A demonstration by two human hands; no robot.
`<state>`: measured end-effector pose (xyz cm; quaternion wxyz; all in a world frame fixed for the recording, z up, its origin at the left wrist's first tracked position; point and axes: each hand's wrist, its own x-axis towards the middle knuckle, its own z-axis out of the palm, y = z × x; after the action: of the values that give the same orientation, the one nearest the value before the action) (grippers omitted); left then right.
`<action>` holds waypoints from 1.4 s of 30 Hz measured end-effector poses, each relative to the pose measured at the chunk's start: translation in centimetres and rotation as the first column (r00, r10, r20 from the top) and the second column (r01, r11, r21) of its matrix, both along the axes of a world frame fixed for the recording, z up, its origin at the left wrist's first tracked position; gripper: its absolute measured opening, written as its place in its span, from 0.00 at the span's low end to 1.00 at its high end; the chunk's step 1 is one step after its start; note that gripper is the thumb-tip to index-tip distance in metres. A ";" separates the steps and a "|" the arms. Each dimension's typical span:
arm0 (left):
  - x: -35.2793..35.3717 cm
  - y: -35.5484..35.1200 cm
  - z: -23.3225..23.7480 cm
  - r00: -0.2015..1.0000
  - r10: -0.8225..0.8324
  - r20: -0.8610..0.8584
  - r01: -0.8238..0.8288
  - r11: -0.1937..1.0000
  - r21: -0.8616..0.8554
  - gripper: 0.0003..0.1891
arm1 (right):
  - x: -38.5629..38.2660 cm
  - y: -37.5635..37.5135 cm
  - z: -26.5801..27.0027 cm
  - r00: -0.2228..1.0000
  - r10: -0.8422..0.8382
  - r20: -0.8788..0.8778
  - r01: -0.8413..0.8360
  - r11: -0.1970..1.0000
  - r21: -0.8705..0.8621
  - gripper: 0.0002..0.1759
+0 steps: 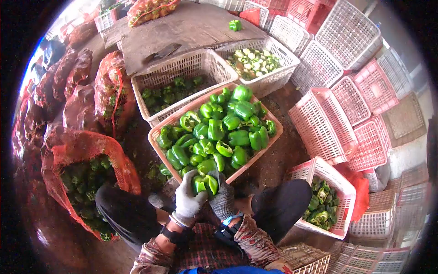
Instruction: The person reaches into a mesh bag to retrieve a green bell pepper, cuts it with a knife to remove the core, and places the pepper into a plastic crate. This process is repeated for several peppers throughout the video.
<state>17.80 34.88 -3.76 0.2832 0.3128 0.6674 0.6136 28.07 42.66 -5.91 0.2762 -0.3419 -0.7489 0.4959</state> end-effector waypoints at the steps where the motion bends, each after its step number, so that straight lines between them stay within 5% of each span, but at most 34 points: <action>1: 0.1 -0.2 -0.3 0.999 0.045 0.013 -0.045 0.999 -0.011 0.24 | 0.1 0.0 -0.9 1.000 -0.004 -0.021 0.004 1.000 -0.007 0.27; 5: -0.3 0.7 -1.2 0.905 0.120 0.408 -0.163 0.984 0.072 0.16 | -0.5 0.8 -1.6 0.987 -0.145 -0.068 0.145 0.989 -0.004 0.20; 7: -0.9 1.4 -2.8 0.781 0.068 0.621 -0.196 0.971 0.140 0.16 | 0.6 1.4 -4.1 0.975 -0.156 0.158 0.195 0.943 -0.270 0.21; 10: -1.8 2.7 -3.0 0.626 0.018 0.779 -0.244 0.954 0.174 0.21 | -0.4 1.3 -2.4 0.945 -0.327 -0.010 0.223 0.668 -0.710 0.21; 11: -2.5 3.1 -2.7 0.596 -0.016 0.803 -0.240 0.950 0.198 0.22 | -0.4 3.3 -7.1 0.951 -0.252 0.181 0.309 0.710 -0.633 0.22; 12: -3.2 3.5 -2.1 0.563 -0.051 0.825 -0.234 0.947 0.219 0.23 | -0.2 4.4 -4.5 0.949 -0.312 0.049 0.246 0.635 -0.732 0.21; 14: -5.9 4.8 -1.1 0.785 0.028 0.619 -0.202 0.956 0.213 0.26 | -3.6 6.1 2.9 0.961 -0.243 0.133 0.276 0.869 -0.411 0.19; 15: -7.3 5.6 0.2 0.801 0.095 0.591 -0.213 0.968 0.132 0.29 | -4.7 7.8 3.3 0.970 -0.242 0.029 0.244 0.968 -0.067 0.21; 16: -8.9 6.6 0.2 0.881 0.119 0.457 -0.217 0.962 0.169 0.33 | -5.7 9.5 3.7 0.977 -0.202 -0.070 0.214 0.932 0.291 0.24; 17: -10.6 7.5 0.1 0.972 0.221 -0.079 -0.218 0.975 0.048 0.34 | -6.9 11.1 4.4 0.984 -0.178 0.008 0.147 0.836 0.528 0.26; 18: -12.1 8.1 0.3 0.777 0.198 -0.598 -0.287 0.956 -0.056 0.36 | -7.9 11.6 5.5 0.959 -0.176 0.223 0.019 0.822 0.569 0.29; 19: -12.9 8.4 0.8 0.669 0.074 -0.740 -0.287 0.944 -0.165 0.40 | -8.9 12.1 6.6 0.891 -0.168 0.422 -0.130 0.796 0.591 0.33; 22: -13.7 8.4 -5.3 0.423 -0.413 -0.807 -0.260 0.798 -0.544 0.40 | -11.0 13.5 1.2 0.678 0.035 0.735 -0.577 0.644 0.502 0.36; 24: -13.3 8.0 -5.1 0.422 -0.504 -0.753 -0.217 0.751 -0.624 0.40 | -11.3 14.3 -2.3 0.886 0.165 0.434 -0.387 0.779 0.494 0.30; 26: -14.1 7.7 -4.9 0.612 -0.447 -0.653 -0.066 0.794 -0.605 0.39 | -12.0 14.4 3.1 0.693 0.079 0.717 -0.305 0.933 0.192 0.26; 27: -15.1 7.5 -4.6 0.655 -0.463 -0.598 0.039 0.810 -0.585 0.39 | -11.6 16.6 -1.7 0.978 0.042 0.204 -0.138 0.867 0.479 0.20; 28: -16.2 6.8 -4.6 0.697 -0.416 -0.585 0.116 0.870 -0.480 0.38 | -11.9 16.3 1.0 0.992 -0.076 0.096 0.038 0.937 0.347 0.16; 30: -18.5 5.7 -3.4 0.827 -0.226 -0.515 0.111 0.963 -0.245 0.35 | -13.8 17.8 0.9 0.964 -0.094 -0.250 0.138 0.977 0.163 0.18; 32: -20.6 3.1 1.1 0.835 -0.084 -0.543 -0.005 0.987 -0.160 0.30 | -15.6 14.6 7.9 0.992 -0.094 -0.083 0.074 0.972 -0.221 0.18; 33: -22.1 1.7 2.0 0.971 -0.065 -0.232 0.053 0.997 -0.056 0.25 | -17.2 14.3 7.5 0.994 -0.079 -0.080 0.054 0.961 -0.271 0.18; 34: -22.9 -0.7 5.8 0.989 -0.052 -0.139 0.036 0.993 -0.116 0.22 | -18.8 13.9 6.8 0.999 -0.011 -0.040 -0.003 0.945 -0.328 0.16; 36: -24.8 -5.8 7.6 0.989 0.139 0.044 -0.141 0.989 0.045 0.22 | -21.6 14.3 0.9 0.982 0.040 0.186 -0.049 0.998 0.045 0.18; 39: -26.2 -15.5 6.5 0.887 0.423 0.187 -0.437 0.899 0.039 0.22 | -22.5 11.1 -4.4 0.908 0.136 0.397 -0.180 0.981 0.075 0.18; 40: -26.5 -19.3 4.2 0.834 0.537 0.128 -0.537 0.843 -0.040 0.22 | -22.9 10.9 -7.1 0.930 0.185 0.318 -0.203 0.979 0.022 0.17; 42: -24.3 -25.9 -0.2 0.632 0.764 0.130 -0.745 0.646 -0.170 0.21 | -22.9 10.3 -5.1 0.913 0.158 0.376 -0.192 0.980 0.056 0.18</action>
<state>-6.52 8.95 -3.95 0.0781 -0.0693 0.7367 0.6681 5.12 52.99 -11.04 0.1003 -0.3476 -0.8369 0.4107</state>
